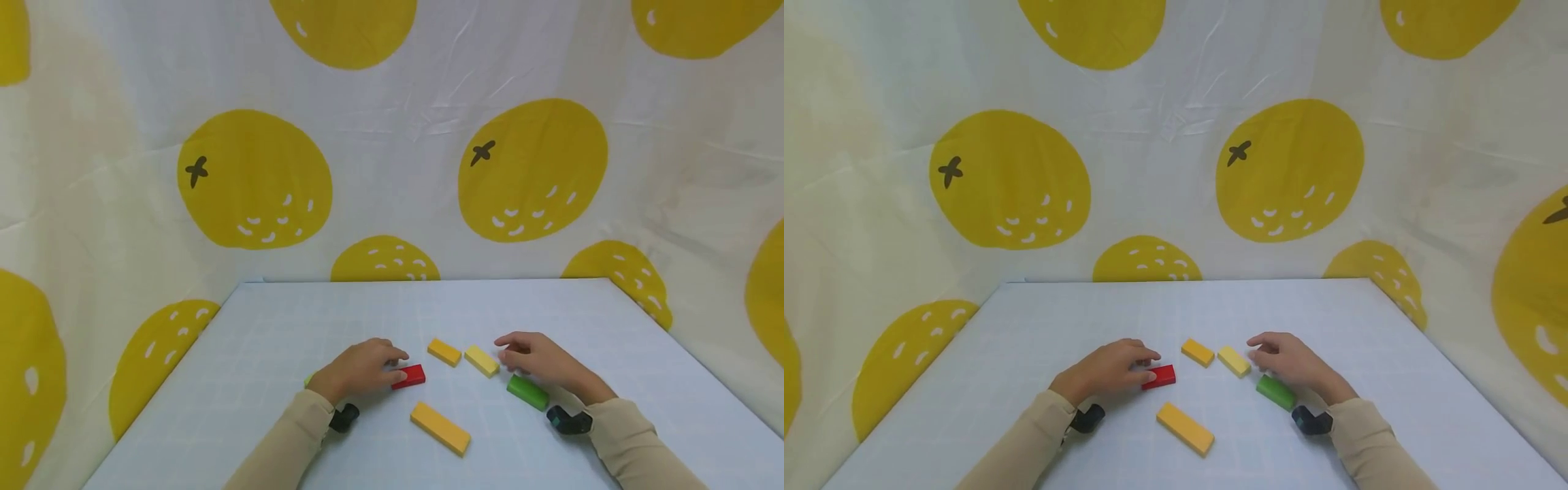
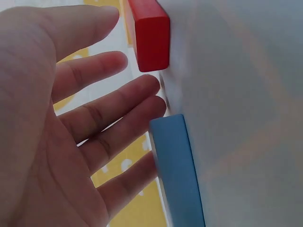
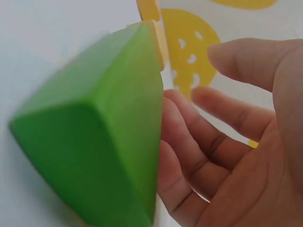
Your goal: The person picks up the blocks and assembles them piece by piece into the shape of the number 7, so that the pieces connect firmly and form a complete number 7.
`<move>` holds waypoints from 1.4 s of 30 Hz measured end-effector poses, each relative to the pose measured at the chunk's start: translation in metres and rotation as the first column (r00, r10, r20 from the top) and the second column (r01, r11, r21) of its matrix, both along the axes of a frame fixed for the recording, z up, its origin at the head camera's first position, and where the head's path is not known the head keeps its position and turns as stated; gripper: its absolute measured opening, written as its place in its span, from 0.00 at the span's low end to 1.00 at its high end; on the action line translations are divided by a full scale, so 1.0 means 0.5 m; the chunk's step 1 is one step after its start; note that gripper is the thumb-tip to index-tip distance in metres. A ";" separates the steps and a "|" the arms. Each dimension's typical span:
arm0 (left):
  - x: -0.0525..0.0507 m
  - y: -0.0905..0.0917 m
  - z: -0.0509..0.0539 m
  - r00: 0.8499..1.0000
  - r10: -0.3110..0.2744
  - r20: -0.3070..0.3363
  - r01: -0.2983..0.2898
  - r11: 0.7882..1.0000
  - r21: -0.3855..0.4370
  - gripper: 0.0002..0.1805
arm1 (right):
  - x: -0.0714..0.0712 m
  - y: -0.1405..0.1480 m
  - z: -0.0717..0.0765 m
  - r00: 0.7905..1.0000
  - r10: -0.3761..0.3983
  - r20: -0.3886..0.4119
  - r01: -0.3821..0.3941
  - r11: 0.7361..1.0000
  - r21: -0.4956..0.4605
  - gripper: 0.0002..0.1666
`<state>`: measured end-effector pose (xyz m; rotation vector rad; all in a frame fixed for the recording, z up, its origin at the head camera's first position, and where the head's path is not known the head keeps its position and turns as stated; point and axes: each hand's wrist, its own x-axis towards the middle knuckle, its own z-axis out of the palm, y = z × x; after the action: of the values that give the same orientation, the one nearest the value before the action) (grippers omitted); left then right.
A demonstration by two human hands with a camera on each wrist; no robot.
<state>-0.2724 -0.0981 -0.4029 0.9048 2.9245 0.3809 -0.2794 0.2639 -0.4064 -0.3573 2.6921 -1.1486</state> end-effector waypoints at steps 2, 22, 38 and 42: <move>0.000 -0.001 -0.004 1.000 -0.003 -0.007 0.003 1.000 0.000 0.21 | 0.003 -0.002 0.003 1.000 -0.013 -0.010 0.013 1.000 -0.002 0.25; -0.004 0.006 -0.019 0.996 -0.047 -0.069 0.045 0.998 -0.037 0.23 | 0.033 -0.061 0.032 0.993 0.052 -0.107 -0.058 0.997 -0.055 0.20; 0.002 0.004 -0.023 0.999 -0.037 -0.034 0.037 0.999 0.001 0.20 | 0.077 -0.148 0.020 0.950 0.311 -0.034 -0.312 0.949 -0.050 0.19; -0.001 0.003 -0.021 0.998 -0.040 -0.058 0.040 0.999 0.006 0.20 | 0.088 -0.164 0.018 0.921 0.388 -0.019 -0.388 0.920 -0.059 0.19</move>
<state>-0.2731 -0.0968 -0.4133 0.9902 2.9530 0.3694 -0.2353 0.1820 -0.3976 -0.8625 2.4369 -1.1065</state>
